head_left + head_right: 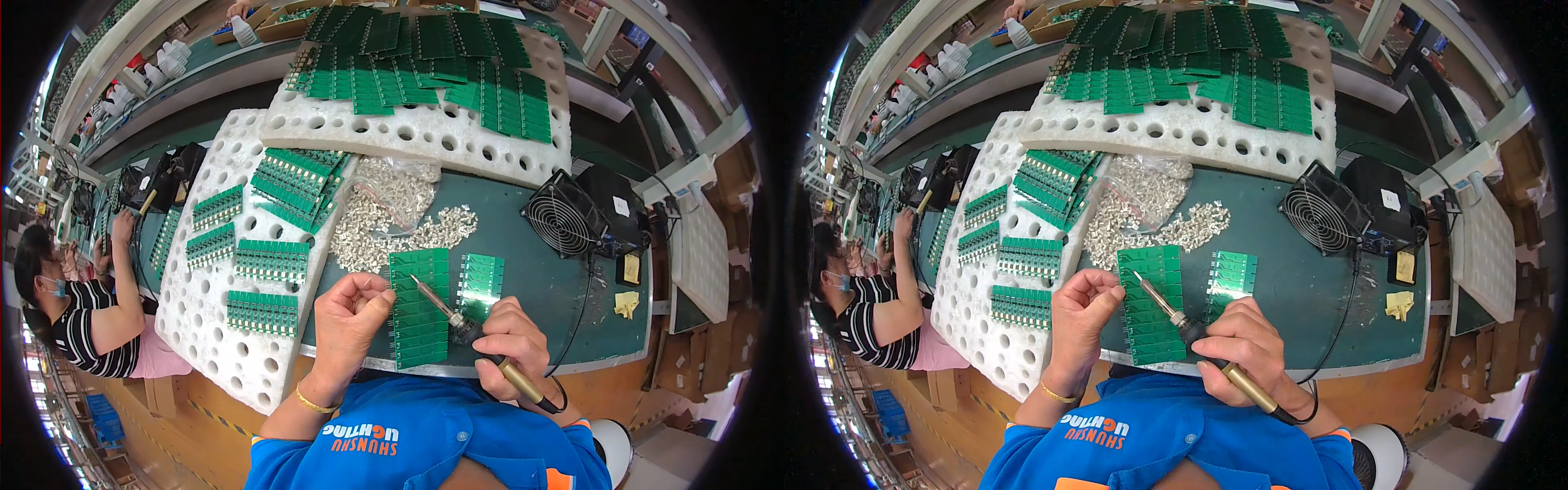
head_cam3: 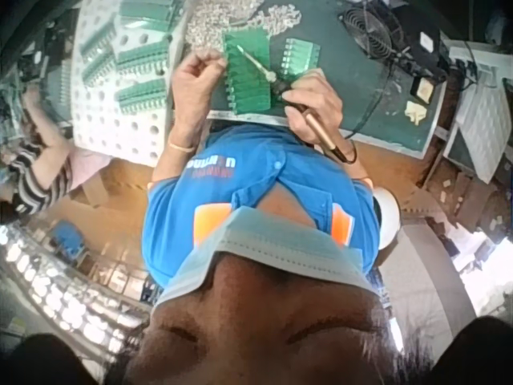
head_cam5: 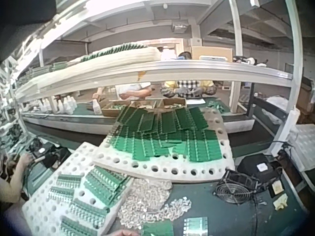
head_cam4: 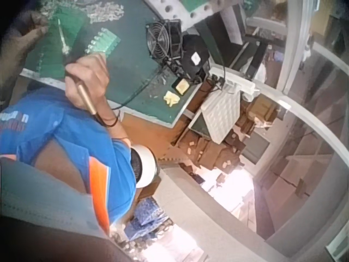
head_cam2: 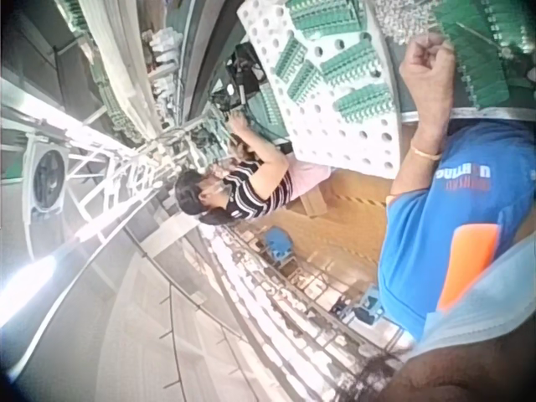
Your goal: The person places a circuit board on the work table and solders pins onto it using a soldering iron and solder wire.
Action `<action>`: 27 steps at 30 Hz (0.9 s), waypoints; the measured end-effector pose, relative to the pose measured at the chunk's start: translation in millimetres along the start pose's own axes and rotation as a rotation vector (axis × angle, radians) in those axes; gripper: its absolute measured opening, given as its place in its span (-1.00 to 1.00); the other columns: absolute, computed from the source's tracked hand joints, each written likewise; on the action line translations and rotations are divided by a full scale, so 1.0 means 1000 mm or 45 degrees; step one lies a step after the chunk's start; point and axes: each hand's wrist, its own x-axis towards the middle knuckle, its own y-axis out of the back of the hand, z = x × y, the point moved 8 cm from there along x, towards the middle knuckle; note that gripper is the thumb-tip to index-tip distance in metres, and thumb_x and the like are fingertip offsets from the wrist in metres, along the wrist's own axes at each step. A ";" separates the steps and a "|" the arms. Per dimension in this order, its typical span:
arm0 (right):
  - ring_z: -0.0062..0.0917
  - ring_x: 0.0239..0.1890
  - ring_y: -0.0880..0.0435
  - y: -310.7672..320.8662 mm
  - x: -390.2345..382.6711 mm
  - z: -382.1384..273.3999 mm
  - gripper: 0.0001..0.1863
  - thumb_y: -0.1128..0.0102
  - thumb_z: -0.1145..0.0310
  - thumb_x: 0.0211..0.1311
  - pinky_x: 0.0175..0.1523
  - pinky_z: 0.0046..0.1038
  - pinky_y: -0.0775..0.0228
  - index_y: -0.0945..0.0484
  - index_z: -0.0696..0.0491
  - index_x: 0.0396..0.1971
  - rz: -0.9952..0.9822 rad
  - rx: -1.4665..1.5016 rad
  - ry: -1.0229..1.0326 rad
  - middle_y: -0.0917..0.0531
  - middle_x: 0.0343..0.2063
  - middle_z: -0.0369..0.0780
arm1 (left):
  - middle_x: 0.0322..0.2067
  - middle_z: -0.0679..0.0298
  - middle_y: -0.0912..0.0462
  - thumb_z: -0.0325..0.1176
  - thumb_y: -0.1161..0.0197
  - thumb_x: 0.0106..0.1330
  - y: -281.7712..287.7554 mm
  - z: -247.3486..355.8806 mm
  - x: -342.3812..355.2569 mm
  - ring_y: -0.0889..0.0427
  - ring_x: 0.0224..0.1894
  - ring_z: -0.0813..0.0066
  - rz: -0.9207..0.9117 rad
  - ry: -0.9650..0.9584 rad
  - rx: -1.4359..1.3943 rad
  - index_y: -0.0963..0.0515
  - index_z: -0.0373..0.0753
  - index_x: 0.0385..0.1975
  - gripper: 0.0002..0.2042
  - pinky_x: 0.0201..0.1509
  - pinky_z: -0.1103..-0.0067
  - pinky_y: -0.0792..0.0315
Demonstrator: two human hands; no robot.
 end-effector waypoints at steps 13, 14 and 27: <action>-0.35 -0.51 -0.53 -0.021 -0.030 0.010 -0.68 -0.36 0.53 -0.09 -0.32 -0.33 -0.33 -0.60 0.15 -0.24 -0.056 0.011 -0.138 -0.62 -0.47 -0.16 | -0.41 0.41 -0.65 -0.53 -0.32 0.30 0.027 -0.062 -0.016 -0.52 -0.39 0.80 -0.005 0.237 -0.004 -0.63 -0.39 -0.25 -0.91 -0.29 0.78 -0.39; -0.35 -0.51 -0.53 -0.022 -0.033 0.012 -0.68 -0.36 0.53 -0.09 -0.32 -0.33 -0.33 -0.60 0.15 -0.24 -0.055 0.013 -0.151 -0.62 -0.47 -0.16 | -0.40 0.42 -0.66 -0.51 -0.34 0.30 0.029 -0.069 -0.016 -0.53 -0.38 0.80 -0.009 0.283 0.017 -0.63 -0.36 -0.25 -0.91 -0.27 0.77 -0.39; -0.34 -0.47 -0.52 -0.013 -0.044 0.032 -0.69 -0.43 0.44 -0.01 -0.25 -0.32 -0.31 -0.62 0.13 -0.21 -0.176 0.019 -0.306 -0.62 -0.46 -0.17 | -0.37 0.30 -0.72 -0.49 -0.39 0.25 0.031 -0.091 -0.004 -0.47 -0.47 0.78 -0.078 0.150 0.569 -0.65 -0.33 -0.12 -0.79 -0.45 0.70 -0.34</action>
